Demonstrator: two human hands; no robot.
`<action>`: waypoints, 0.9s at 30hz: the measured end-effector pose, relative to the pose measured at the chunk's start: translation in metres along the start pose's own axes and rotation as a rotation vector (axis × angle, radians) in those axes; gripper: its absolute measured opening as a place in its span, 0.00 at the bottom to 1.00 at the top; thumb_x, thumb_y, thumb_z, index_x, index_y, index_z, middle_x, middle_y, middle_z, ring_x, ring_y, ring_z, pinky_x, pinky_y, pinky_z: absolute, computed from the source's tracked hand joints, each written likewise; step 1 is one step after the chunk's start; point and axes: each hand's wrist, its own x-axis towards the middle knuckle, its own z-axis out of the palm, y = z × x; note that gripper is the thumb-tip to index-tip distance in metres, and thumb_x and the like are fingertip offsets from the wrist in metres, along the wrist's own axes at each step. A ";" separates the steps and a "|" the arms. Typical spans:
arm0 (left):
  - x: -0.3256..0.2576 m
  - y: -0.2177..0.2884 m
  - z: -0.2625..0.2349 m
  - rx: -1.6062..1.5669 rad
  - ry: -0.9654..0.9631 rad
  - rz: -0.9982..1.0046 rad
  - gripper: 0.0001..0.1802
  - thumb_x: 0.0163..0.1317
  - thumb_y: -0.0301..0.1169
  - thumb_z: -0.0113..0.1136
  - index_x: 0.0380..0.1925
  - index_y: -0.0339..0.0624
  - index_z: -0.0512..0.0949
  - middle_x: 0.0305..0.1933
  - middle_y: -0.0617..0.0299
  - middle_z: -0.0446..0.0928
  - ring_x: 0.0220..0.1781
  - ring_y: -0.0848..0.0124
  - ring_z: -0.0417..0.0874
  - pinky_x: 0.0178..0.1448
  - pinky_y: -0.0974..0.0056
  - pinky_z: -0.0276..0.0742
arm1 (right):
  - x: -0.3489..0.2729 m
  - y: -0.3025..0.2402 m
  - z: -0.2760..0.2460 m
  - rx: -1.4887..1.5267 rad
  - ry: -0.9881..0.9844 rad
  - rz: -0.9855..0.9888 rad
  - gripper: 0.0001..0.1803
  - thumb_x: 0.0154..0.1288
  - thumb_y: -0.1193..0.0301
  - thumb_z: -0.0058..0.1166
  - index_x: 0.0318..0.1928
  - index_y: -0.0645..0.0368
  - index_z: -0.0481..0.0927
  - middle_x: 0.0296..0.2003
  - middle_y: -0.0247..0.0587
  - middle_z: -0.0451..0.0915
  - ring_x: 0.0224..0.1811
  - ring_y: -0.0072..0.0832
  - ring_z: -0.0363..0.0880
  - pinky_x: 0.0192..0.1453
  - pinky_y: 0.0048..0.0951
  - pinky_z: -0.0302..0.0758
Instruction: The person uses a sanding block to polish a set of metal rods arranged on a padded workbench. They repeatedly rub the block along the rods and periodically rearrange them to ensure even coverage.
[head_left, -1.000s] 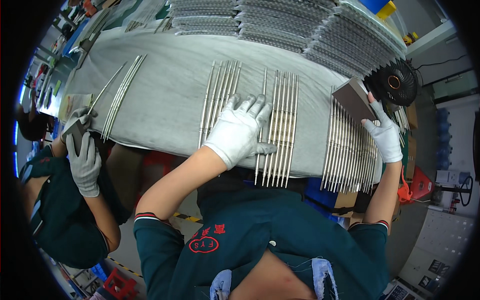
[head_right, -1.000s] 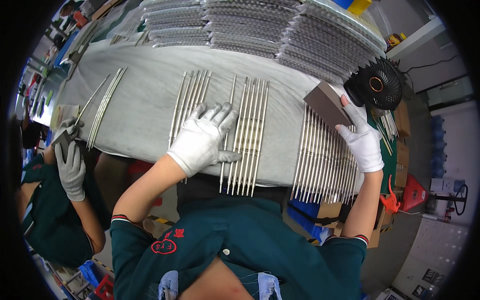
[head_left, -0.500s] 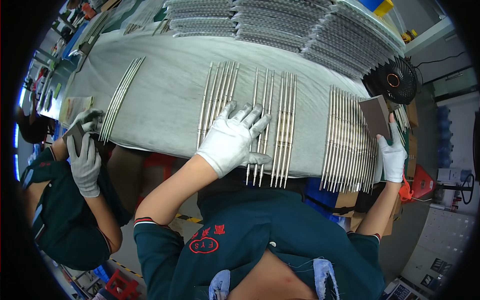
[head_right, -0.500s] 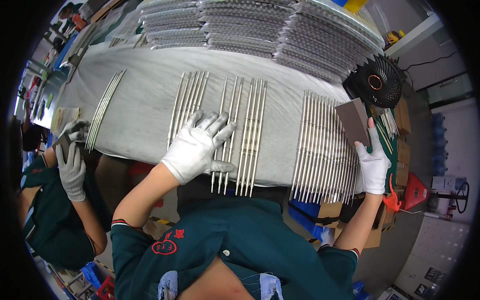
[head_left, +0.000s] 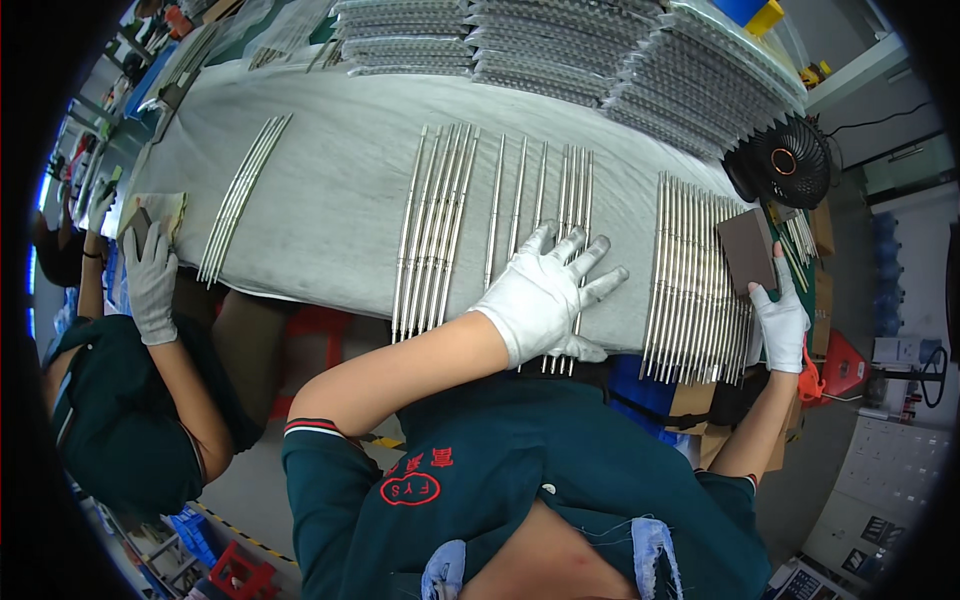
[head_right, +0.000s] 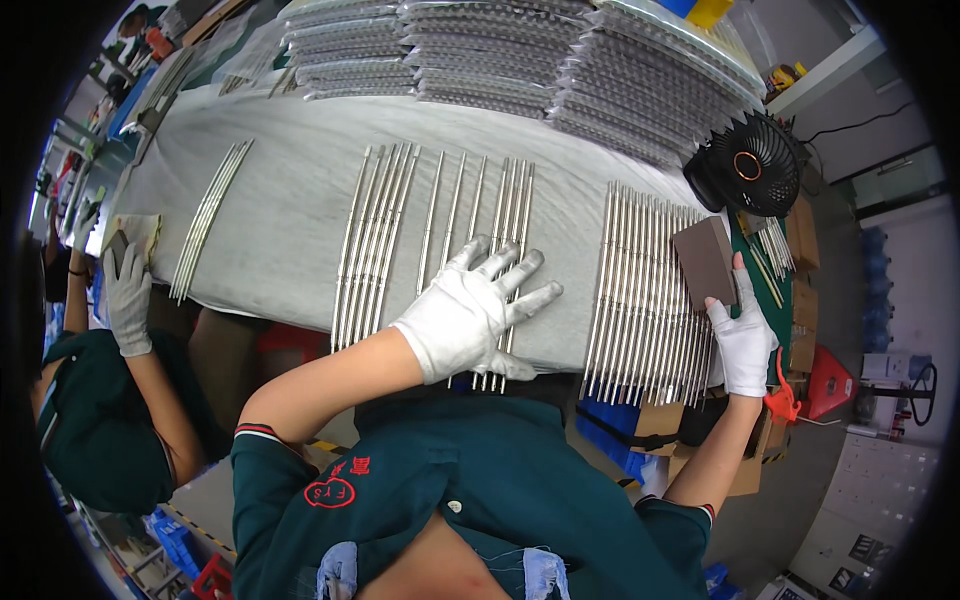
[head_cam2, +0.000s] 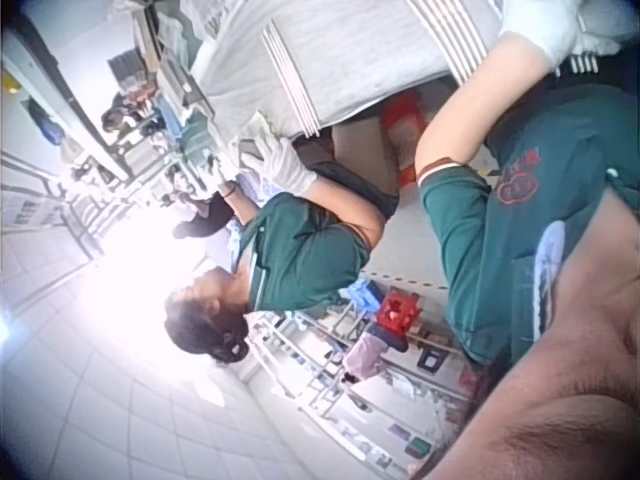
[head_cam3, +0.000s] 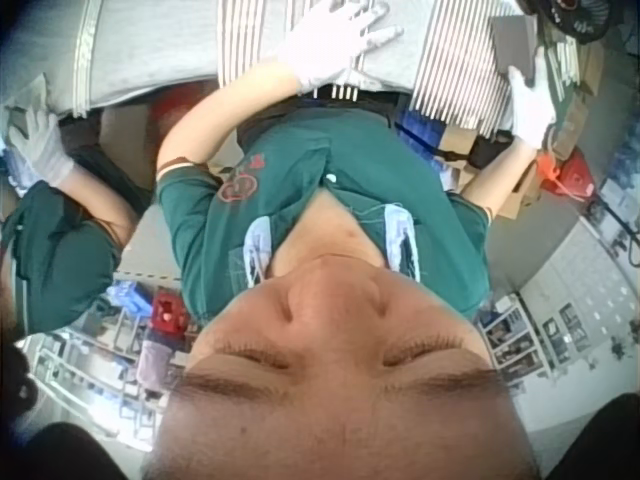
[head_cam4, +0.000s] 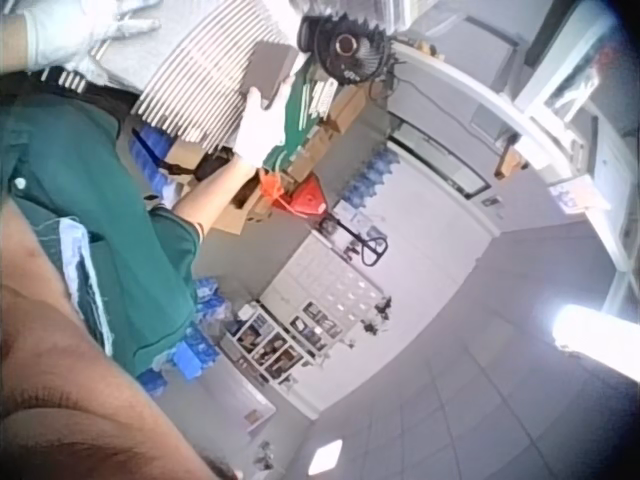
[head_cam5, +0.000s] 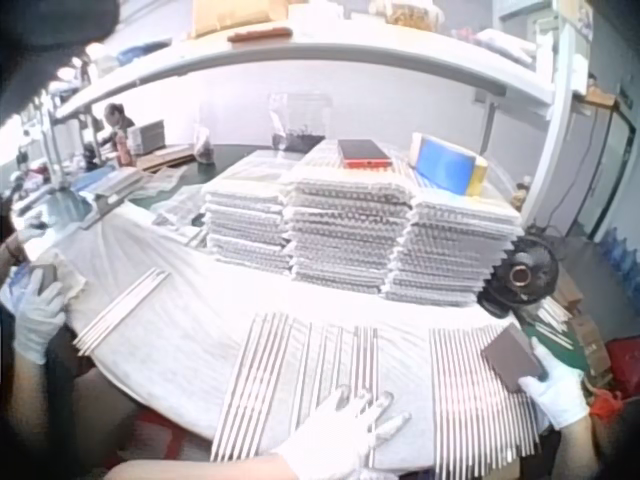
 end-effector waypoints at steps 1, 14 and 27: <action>0.002 0.000 0.003 -0.005 -0.024 0.006 0.54 0.53 0.75 0.56 0.73 0.52 0.66 0.76 0.49 0.65 0.80 0.51 0.60 0.81 0.41 0.50 | 0.000 0.000 -0.002 0.006 -0.007 0.011 0.41 0.63 0.67 0.67 0.76 0.36 0.66 0.51 0.44 0.87 0.41 0.28 0.88 0.49 0.28 0.80; -0.054 -0.026 -0.025 0.138 -0.073 -0.175 0.54 0.52 0.74 0.57 0.74 0.55 0.65 0.76 0.46 0.65 0.78 0.51 0.65 0.81 0.40 0.48 | 0.000 0.010 -0.002 -0.113 -0.061 0.107 0.40 0.63 0.62 0.66 0.76 0.45 0.66 0.61 0.52 0.79 0.54 0.42 0.84 0.58 0.35 0.78; -0.046 -0.016 -0.017 0.011 -0.029 -0.133 0.55 0.53 0.72 0.59 0.73 0.46 0.65 0.75 0.44 0.65 0.77 0.48 0.64 0.81 0.45 0.52 | 0.001 -0.069 0.007 -0.099 -0.132 -0.459 0.39 0.60 0.58 0.65 0.70 0.59 0.71 0.73 0.47 0.67 0.79 0.49 0.57 0.84 0.50 0.47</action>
